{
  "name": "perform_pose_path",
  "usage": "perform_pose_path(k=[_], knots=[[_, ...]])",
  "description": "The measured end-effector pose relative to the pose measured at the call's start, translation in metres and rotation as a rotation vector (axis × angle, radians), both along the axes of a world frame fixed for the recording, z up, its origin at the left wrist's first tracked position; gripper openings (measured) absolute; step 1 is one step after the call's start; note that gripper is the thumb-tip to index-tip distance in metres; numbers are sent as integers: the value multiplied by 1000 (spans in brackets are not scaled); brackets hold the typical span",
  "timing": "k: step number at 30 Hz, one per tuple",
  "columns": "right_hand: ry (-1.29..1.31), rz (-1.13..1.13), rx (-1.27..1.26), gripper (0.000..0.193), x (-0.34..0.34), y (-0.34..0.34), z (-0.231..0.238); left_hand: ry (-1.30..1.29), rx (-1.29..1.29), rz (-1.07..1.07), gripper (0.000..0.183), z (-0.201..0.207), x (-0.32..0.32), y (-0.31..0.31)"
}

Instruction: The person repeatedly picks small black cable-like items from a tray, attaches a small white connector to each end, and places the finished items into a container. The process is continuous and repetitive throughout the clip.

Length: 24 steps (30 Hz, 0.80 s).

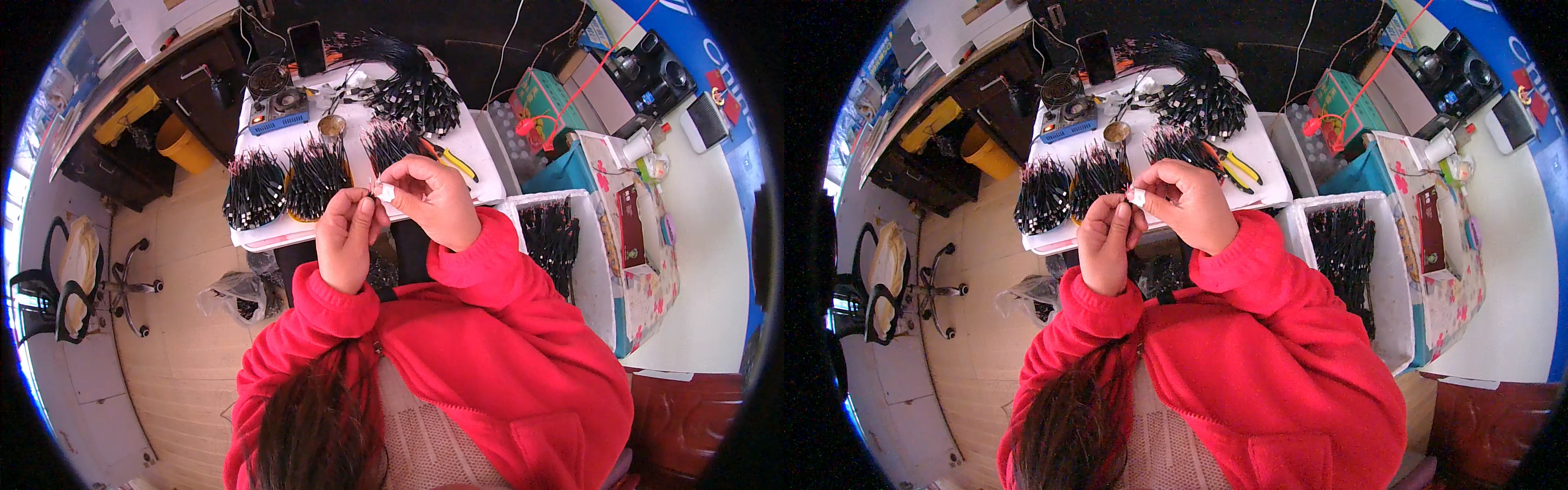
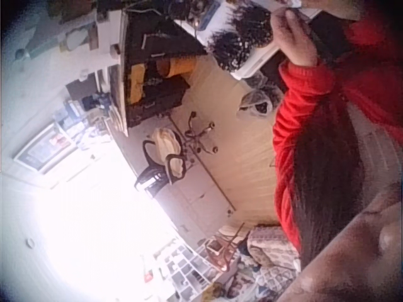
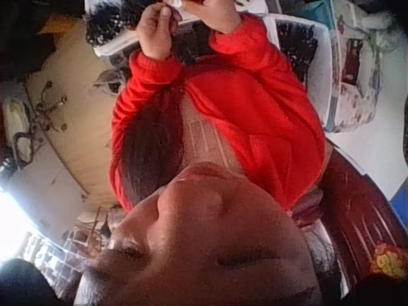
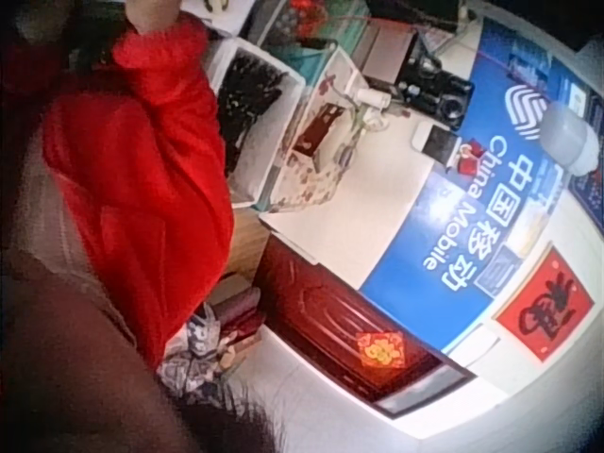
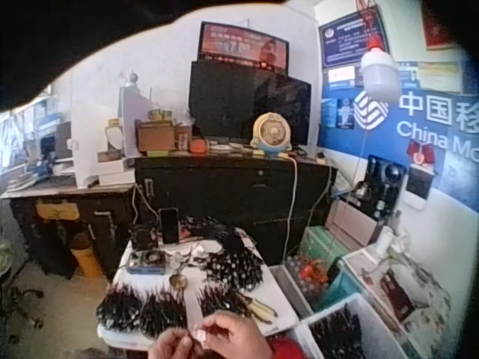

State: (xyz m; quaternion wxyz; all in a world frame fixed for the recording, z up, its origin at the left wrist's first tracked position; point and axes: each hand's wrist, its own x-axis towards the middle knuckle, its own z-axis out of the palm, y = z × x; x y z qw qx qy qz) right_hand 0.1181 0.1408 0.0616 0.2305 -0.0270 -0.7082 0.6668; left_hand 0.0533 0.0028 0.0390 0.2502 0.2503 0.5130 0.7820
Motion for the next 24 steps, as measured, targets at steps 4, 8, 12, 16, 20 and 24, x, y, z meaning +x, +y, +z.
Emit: perform_pose_path(k=[4, 8, 12, 16, 20, 24], knots=[[22, 33, -129, 9, -3, 0, -10, -88, 77, -42, 11, -1, -1, -1], [38, 114, -368, 11, -6, -4, -17, -147, 113, -45, 12, -2, -1, 0], [41, 88, -315, 12, -4, -4, -15, -147, 88, -38, 11, -2, -2, 2], [15, 138, -264, 13, -3, -2, -11, -127, 76, -47, 11, -2, -3, 3], [71, 110, -329, 13, -4, -3, -9, -134, 54, -40, 11, -1, -3, 0], [76, 102, -320, 14, -4, -5, -10, -108, 52, -49, 11, -1, -4, 0]])
